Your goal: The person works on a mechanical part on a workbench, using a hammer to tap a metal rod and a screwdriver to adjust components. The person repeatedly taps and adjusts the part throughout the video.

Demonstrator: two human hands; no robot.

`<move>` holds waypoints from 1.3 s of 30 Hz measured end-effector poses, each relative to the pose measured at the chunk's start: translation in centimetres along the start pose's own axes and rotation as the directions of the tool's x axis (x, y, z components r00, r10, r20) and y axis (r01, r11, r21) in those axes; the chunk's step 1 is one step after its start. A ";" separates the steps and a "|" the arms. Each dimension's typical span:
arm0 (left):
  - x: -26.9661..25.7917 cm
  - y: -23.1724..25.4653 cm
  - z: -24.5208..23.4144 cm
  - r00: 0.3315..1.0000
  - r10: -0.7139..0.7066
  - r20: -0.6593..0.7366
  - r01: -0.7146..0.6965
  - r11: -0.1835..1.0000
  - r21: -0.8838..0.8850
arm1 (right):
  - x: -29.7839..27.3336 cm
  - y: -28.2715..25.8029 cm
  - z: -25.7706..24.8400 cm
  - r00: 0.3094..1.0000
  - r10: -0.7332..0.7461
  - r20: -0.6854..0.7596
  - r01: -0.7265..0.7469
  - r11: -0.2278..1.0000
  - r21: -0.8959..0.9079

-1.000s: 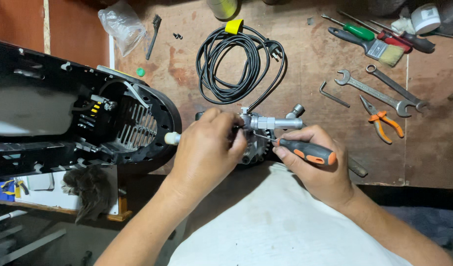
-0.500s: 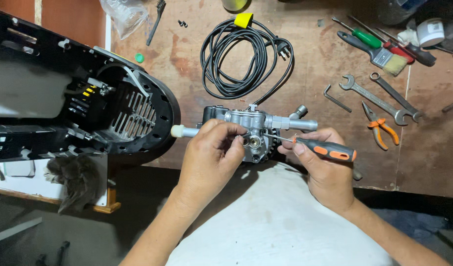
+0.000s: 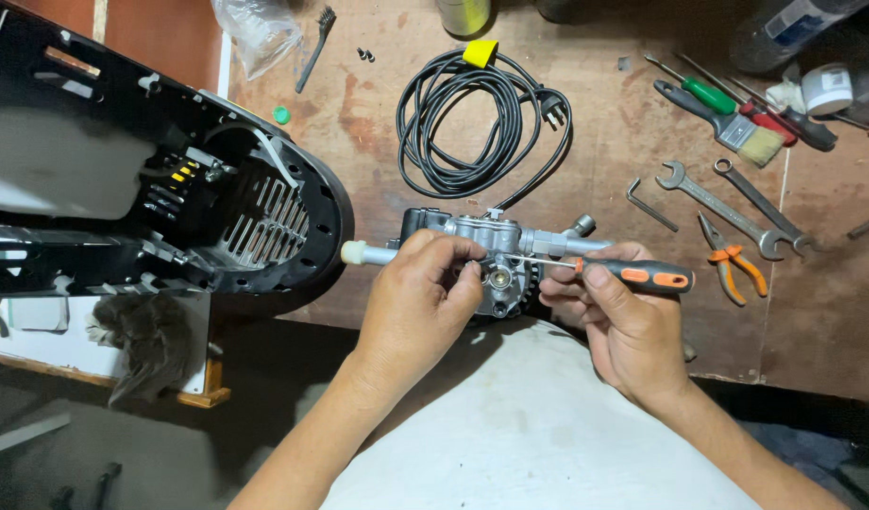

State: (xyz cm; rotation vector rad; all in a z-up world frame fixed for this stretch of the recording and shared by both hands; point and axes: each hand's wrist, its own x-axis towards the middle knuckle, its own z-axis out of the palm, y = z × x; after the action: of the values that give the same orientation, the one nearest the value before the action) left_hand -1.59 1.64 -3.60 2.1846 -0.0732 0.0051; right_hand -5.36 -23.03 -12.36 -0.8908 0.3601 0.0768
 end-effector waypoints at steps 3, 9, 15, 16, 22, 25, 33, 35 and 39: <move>-0.4 -0.1 -0.1 1.000 0.010 -0.005 -0.010 1.000 0.005 | 0.1 -0.3 -0.8 1.000 -0.031 -0.005 0.031 0.999 -0.027; -0.6 -0.3 -0.5 1.000 -0.013 0.017 0.014 0.999 -0.040 | -1.3 -4.5 2.0 0.978 -0.202 0.047 0.197 0.836 -0.512; -0.7 -0.4 -0.3 1.000 -0.006 0.000 0.006 0.996 -0.086 | -1.4 -5.0 3.0 0.950 -0.247 0.192 0.290 0.465 -0.836; -0.6 -0.5 -0.3 1.000 -0.010 -0.006 0.009 0.994 -0.110 | -1.5 -5.0 3.4 0.955 -0.243 0.171 0.271 0.475 -0.838; -1.0 -0.7 0.3 0.883 -0.426 0.196 0.450 0.649 -0.614 | -1.4 -1.4 2.2 0.985 -0.169 -0.033 0.151 0.940 -0.307; -0.6 0.0 0.8 0.813 -0.505 0.291 0.536 0.453 -0.712 | -1.3 -1.2 2.0 0.989 -0.138 -0.047 0.123 0.965 -0.231; 0.0 0.6 0.2 0.840 -0.437 0.321 0.522 0.489 -0.699 | -0.6 -0.3 0.3 0.997 -0.074 -0.027 0.072 0.994 -0.082; 0.2 0.6 0.1 0.866 -0.404 0.295 0.492 0.579 -0.650 | -0.3 -0.2 -0.1 0.997 -0.069 -0.022 0.067 0.996 -0.061; 0.4 0.9 -0.1 0.889 -0.375 0.261 0.453 0.797 -0.398 | -0.1 0.0 -0.7 0.999 -0.037 -0.009 0.037 0.999 -0.030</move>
State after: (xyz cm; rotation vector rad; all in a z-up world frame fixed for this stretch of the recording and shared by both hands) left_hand -1.28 1.17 -2.77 1.6872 0.2908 -0.4133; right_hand -5.61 -23.61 -12.75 -0.9274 0.3518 0.0436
